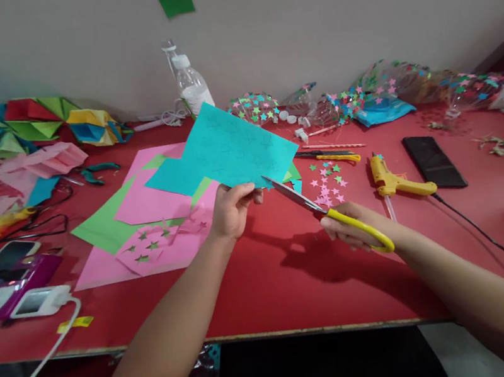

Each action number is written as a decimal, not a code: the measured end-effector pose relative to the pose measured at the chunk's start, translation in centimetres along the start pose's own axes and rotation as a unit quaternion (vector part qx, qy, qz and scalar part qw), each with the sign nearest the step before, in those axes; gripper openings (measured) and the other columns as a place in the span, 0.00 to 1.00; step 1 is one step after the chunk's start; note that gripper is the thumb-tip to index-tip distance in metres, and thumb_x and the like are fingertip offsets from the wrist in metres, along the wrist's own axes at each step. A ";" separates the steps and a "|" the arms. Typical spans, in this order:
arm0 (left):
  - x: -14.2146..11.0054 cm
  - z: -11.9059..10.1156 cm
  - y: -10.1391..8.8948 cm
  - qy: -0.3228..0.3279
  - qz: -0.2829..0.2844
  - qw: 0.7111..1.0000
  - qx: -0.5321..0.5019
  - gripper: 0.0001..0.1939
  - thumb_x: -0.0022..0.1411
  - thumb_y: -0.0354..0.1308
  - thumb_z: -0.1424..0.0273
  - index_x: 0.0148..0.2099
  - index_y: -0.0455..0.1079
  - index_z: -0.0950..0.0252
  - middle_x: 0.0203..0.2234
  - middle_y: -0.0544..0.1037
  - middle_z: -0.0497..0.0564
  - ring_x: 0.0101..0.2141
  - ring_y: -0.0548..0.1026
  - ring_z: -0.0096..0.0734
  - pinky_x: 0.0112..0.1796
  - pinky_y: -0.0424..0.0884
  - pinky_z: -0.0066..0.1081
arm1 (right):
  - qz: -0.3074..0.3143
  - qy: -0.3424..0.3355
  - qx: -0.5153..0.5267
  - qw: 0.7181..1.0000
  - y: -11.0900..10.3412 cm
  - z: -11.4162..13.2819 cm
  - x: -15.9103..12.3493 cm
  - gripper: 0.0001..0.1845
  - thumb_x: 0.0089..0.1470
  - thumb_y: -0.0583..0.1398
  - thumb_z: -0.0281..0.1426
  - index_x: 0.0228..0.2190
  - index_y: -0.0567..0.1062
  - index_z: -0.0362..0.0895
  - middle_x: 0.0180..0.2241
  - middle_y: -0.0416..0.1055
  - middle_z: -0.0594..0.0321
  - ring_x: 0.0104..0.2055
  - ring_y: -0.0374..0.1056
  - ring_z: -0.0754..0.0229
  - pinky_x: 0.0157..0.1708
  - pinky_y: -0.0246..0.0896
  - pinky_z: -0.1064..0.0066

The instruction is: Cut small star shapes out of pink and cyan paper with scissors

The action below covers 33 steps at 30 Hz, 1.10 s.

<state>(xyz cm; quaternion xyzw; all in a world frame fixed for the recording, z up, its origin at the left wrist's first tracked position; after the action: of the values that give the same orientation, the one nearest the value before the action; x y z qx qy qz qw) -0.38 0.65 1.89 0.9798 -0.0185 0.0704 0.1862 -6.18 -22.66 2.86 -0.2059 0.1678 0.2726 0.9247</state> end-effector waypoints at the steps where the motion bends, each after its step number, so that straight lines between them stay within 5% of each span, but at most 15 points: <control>1: 0.0 0.0 0.1 -0.007 0.004 1.000 0.003 0.06 0.45 0.60 0.70 0.21 0.69 0.65 0.15 0.71 0.47 0.17 0.67 0.24 0.23 0.63 0.29 | 0.001 -0.004 -0.001 1.000 -0.1 0.0 0.0 0.27 0.50 0.60 0.55 0.21 0.65 0.44 0.08 0.54 0.75 0.09 0.50 0.72 0.10 0.48 0.78; 11: -0.4 1.1 0.6 -0.028 0.019 0.998 0.048 0.11 0.51 0.64 0.62 0.26 0.73 0.65 0.19 0.75 0.49 0.23 0.71 0.26 0.28 0.68 0.29 | -0.037 -0.011 0.015 0.999 1.0 -0.5 0.4 0.27 0.50 0.60 0.55 0.21 0.65 0.44 0.09 0.56 0.74 0.10 0.53 0.70 0.11 0.46 0.77; 16: 0.1 0.9 0.2 -0.010 -0.023 0.999 0.028 0.10 0.50 0.64 0.64 0.24 0.71 0.65 0.18 0.74 0.48 0.21 0.70 0.24 0.26 0.67 0.27 | -0.043 -0.007 0.012 0.999 1.3 -0.6 0.5 0.27 0.51 0.60 0.54 0.21 0.65 0.44 0.10 0.56 0.73 0.10 0.53 0.70 0.11 0.46 0.77; 33: -0.3 1.8 0.1 0.002 0.024 0.997 0.077 0.10 0.57 0.61 0.66 0.25 0.73 0.65 0.19 0.75 0.46 0.23 0.71 0.24 0.30 0.66 0.27 | -0.060 0.027 0.012 0.998 1.9 -0.8 0.3 0.29 0.52 0.57 0.57 0.21 0.65 0.45 0.09 0.54 0.74 0.09 0.53 0.69 0.09 0.47 0.78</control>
<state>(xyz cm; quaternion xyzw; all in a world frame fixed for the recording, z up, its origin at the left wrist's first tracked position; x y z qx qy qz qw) -0.46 -0.13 0.21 0.9904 -0.0360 0.0783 0.1081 -7.21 -21.45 1.47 -0.2122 0.1835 0.2086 0.9369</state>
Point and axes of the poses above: each hand's wrist, its own x-axis towards the middle knuckle, its own y-axis out of the palm, z = x × y, the point moved 1 cm from there along x, towards the middle knuckle
